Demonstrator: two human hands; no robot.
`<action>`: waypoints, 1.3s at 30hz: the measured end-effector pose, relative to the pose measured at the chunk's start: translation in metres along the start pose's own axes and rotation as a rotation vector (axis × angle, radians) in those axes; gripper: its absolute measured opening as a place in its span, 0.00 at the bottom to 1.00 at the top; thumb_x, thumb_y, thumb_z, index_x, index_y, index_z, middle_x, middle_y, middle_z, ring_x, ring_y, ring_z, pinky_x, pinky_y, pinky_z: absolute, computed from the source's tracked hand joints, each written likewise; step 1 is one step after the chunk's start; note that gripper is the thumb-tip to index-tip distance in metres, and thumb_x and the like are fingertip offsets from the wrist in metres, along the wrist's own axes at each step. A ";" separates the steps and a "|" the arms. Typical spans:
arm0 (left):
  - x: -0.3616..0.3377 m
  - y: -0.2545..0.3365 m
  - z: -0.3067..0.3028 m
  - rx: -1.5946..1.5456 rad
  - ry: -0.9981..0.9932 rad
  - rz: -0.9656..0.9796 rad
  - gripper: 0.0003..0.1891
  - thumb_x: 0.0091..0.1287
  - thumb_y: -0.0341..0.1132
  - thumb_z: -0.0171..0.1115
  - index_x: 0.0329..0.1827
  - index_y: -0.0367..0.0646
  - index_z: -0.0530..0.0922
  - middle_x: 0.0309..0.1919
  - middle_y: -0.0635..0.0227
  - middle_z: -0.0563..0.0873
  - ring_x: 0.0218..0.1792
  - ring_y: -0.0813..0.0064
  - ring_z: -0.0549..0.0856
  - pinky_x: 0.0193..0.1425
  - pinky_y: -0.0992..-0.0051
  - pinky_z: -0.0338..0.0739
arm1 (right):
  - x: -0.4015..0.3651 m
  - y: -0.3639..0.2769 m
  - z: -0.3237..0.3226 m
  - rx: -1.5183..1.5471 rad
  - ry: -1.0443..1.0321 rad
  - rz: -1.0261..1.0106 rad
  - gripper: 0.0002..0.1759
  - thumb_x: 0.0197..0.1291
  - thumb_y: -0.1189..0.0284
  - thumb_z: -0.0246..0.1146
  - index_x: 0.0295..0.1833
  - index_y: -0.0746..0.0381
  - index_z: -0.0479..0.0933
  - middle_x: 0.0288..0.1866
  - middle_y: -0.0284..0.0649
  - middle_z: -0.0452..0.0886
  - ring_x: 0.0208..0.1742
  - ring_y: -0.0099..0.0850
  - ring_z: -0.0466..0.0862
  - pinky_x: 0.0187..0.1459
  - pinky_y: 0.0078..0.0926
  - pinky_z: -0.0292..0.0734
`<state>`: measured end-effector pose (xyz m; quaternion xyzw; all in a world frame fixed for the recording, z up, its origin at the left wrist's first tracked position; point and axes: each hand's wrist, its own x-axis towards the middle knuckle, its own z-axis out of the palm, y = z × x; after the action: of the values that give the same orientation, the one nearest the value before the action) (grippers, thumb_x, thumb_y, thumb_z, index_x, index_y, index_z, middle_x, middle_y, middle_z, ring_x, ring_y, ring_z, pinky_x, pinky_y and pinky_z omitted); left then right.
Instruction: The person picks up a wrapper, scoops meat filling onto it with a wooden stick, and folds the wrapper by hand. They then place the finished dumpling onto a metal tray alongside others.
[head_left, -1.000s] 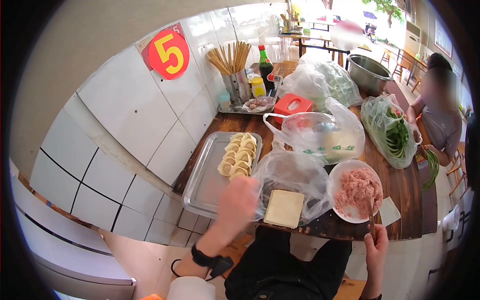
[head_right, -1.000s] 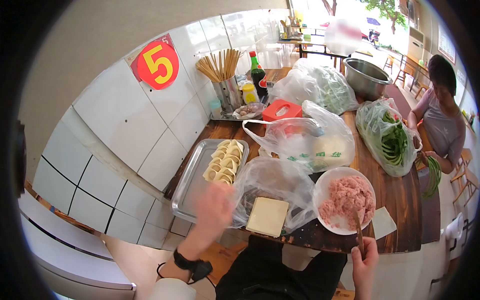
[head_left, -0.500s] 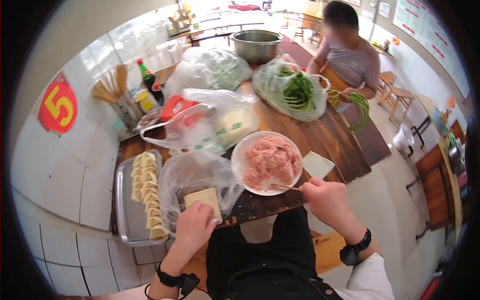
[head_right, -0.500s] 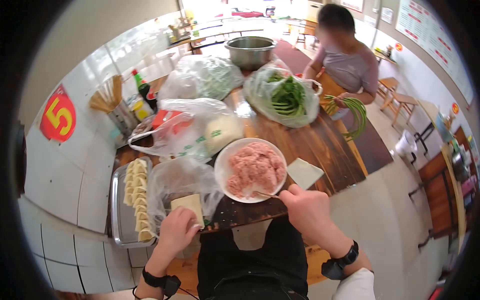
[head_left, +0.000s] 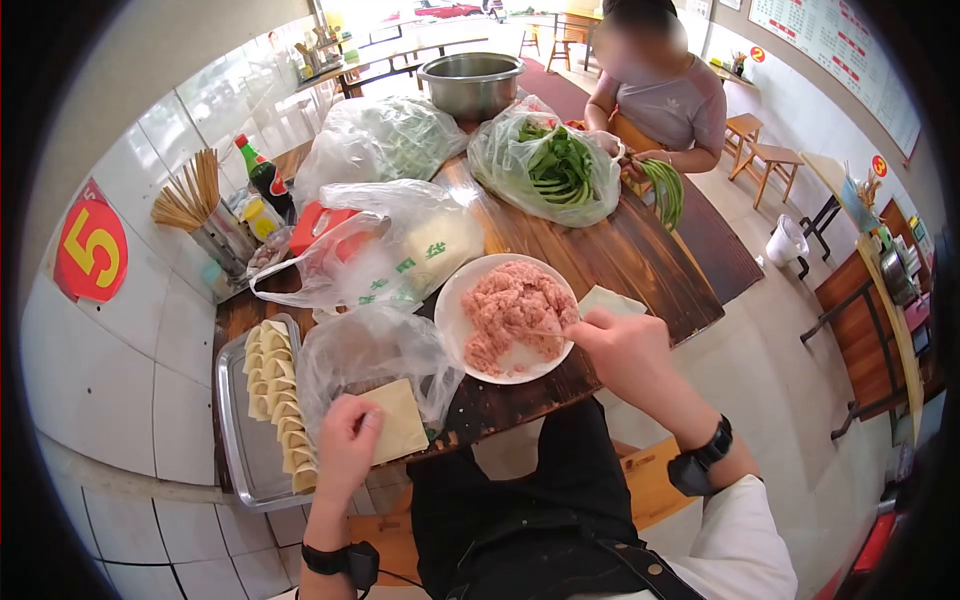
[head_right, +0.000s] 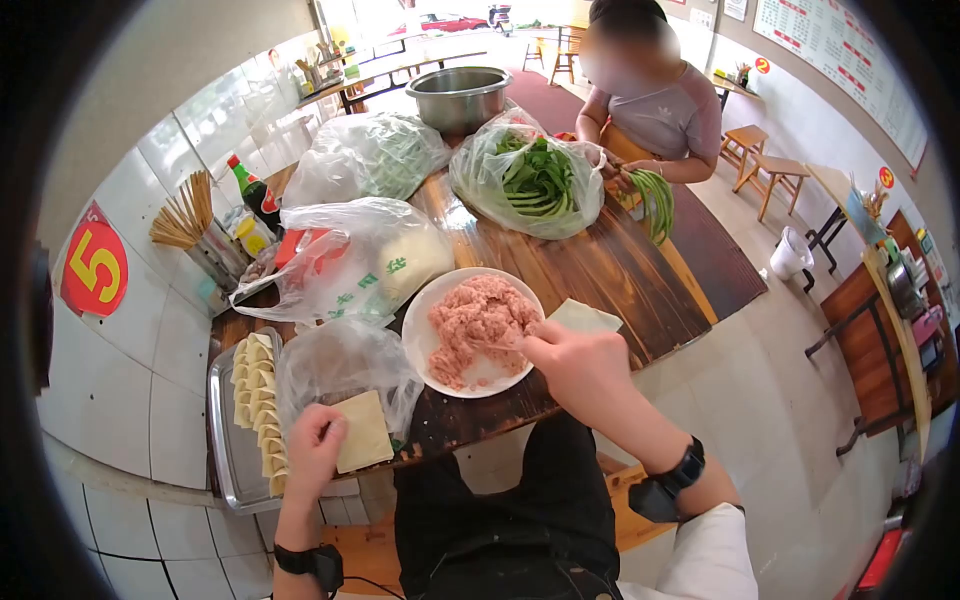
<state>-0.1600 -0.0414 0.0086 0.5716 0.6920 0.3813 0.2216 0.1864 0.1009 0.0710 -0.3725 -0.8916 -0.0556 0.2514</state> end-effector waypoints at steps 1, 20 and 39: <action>0.003 -0.004 0.001 -0.001 -0.006 0.001 0.05 0.69 0.31 0.63 0.43 0.39 0.83 0.36 0.66 0.82 0.36 0.71 0.82 0.41 0.71 0.75 | 0.002 0.003 0.009 -0.002 -0.002 0.006 0.06 0.51 0.76 0.63 0.36 0.56 0.77 0.34 0.32 0.79 0.30 0.37 0.85 0.27 0.35 0.77; -0.043 0.056 0.122 -1.785 -0.349 -0.884 0.22 0.79 0.35 0.51 0.72 0.38 0.68 0.68 0.57 0.77 0.69 0.57 0.76 0.77 0.51 0.66 | -0.012 0.010 0.000 0.121 -0.199 0.044 0.02 0.59 0.71 0.67 0.34 0.56 0.82 0.31 0.34 0.82 0.28 0.40 0.84 0.28 0.35 0.77; 0.002 0.074 0.144 -1.997 -0.147 -0.860 0.23 0.82 0.37 0.37 0.74 0.33 0.61 0.71 0.50 0.70 0.72 0.53 0.71 0.79 0.53 0.64 | -0.091 -0.024 0.005 0.147 -0.001 0.041 0.13 0.51 0.79 0.66 0.42 0.52 0.86 0.31 0.29 0.82 0.23 0.31 0.81 0.23 0.27 0.72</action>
<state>-0.0078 0.0039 -0.0214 -0.1347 0.1972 0.6268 0.7417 0.2221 0.0271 0.0241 -0.3711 -0.8857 0.0152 0.2785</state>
